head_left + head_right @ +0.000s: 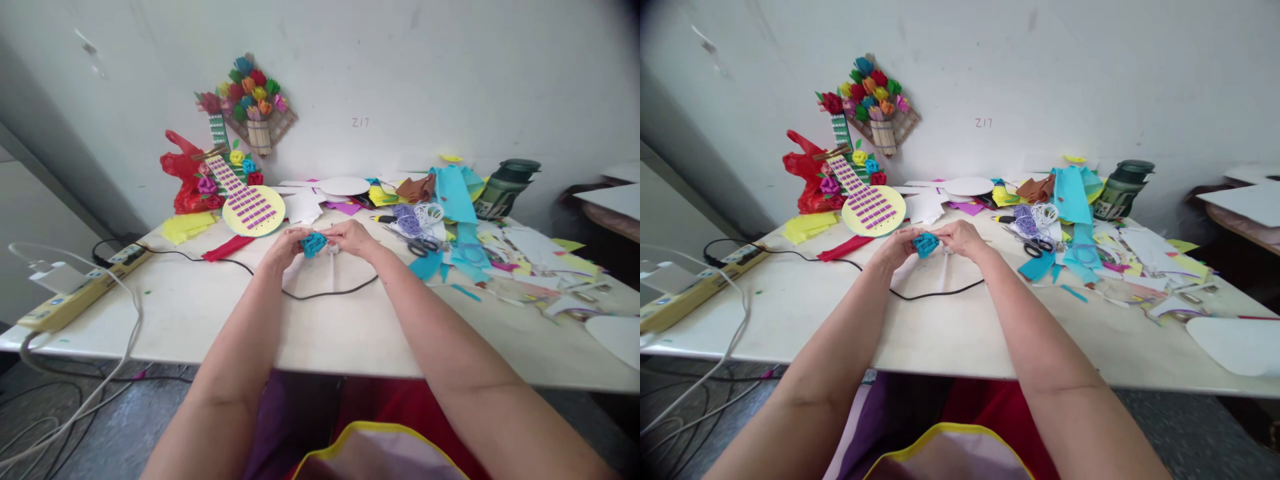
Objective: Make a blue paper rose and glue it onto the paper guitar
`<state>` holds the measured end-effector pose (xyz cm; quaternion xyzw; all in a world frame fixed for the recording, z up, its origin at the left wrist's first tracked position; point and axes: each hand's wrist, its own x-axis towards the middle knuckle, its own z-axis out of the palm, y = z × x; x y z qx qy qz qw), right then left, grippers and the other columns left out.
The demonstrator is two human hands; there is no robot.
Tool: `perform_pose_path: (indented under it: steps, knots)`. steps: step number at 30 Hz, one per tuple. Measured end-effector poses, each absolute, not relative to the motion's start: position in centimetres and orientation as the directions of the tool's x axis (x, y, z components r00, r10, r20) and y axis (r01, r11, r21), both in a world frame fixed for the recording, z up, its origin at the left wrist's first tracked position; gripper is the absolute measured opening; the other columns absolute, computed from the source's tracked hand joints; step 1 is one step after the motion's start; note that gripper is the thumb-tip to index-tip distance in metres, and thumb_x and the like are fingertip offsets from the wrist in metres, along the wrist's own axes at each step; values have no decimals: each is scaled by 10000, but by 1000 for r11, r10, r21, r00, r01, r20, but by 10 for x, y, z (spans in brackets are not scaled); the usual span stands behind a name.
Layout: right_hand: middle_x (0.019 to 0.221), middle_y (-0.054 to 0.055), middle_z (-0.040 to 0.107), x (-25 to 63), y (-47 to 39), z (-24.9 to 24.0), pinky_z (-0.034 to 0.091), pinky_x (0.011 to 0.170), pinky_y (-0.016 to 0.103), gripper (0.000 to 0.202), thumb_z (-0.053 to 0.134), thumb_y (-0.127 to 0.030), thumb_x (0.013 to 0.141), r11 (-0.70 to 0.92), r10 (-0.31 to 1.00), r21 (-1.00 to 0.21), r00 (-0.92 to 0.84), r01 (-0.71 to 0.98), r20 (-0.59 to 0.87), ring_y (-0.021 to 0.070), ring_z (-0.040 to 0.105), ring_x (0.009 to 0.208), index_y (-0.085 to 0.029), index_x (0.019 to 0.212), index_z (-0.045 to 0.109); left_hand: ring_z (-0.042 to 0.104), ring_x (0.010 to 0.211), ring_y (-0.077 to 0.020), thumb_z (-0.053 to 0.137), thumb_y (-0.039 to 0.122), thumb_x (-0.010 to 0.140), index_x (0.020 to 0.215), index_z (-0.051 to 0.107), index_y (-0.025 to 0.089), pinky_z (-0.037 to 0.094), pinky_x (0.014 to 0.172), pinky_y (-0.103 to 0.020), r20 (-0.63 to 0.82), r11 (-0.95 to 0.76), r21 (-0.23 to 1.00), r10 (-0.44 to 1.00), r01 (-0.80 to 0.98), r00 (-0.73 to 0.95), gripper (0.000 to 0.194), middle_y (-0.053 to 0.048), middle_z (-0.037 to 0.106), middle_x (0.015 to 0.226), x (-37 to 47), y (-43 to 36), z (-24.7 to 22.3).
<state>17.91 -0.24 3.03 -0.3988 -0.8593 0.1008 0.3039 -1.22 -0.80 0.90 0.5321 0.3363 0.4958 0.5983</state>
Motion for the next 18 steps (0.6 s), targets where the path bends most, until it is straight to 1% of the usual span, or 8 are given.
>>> perform_pose_path:
  steps: [3, 5, 9, 13, 18]
  knots:
    - [879, 7, 715, 179, -4, 31, 458, 721, 235, 279, 557, -206, 780, 655, 752, -425, -484, 625, 448, 157, 642, 820, -268, 1022, 681, 586, 600, -144, 730, 269, 564, 832, 654, 130, 446, 559, -268, 147, -72, 972, 929, -225, 339, 312, -44, 649, 711, -13, -10, 11]
    - [864, 11, 716, 179, -3, 30, 464, 730, 248, 272, 558, -216, 784, 647, 759, -442, -466, 622, 456, 161, 643, 809, -269, 1021, 682, 593, 614, -143, 751, 236, 543, 858, 646, 145, 442, 559, -258, 160, -88, 972, 926, -217, 342, 344, -33, 655, 729, -13, -11, 12]
    - [830, 12, 716, 180, 0, 27, 476, 733, 263, 266, 565, -243, 789, 647, 759, -483, -442, 589, 478, 160, 645, 769, -263, 1029, 679, 599, 644, -133, 769, 201, 527, 870, 632, 146, 440, 568, -240, 185, -112, 965, 932, -238, 311, 373, -23, 652, 750, -12, -9, 10]
    - [801, 17, 714, 180, 3, 26, 481, 724, 268, 266, 558, -237, 794, 648, 760, -512, -438, 563, 480, 157, 643, 740, -250, 1030, 680, 616, 691, -135, 780, 179, 519, 908, 616, 157, 459, 610, -245, 209, -132, 950, 942, -285, 262, 423, -16, 656, 787, -12, -6, 7]
    - [757, 25, 710, 180, 2, 25, 479, 685, 257, 272, 547, -227, 794, 647, 763, -548, -439, 530, 476, 151, 637, 688, -219, 1029, 684, 621, 683, -136, 791, 188, 504, 899, 606, 161, 465, 627, -258, 208, -141, 956, 944, -257, 258, 437, -15, 665, 789, -10, -9, 8]
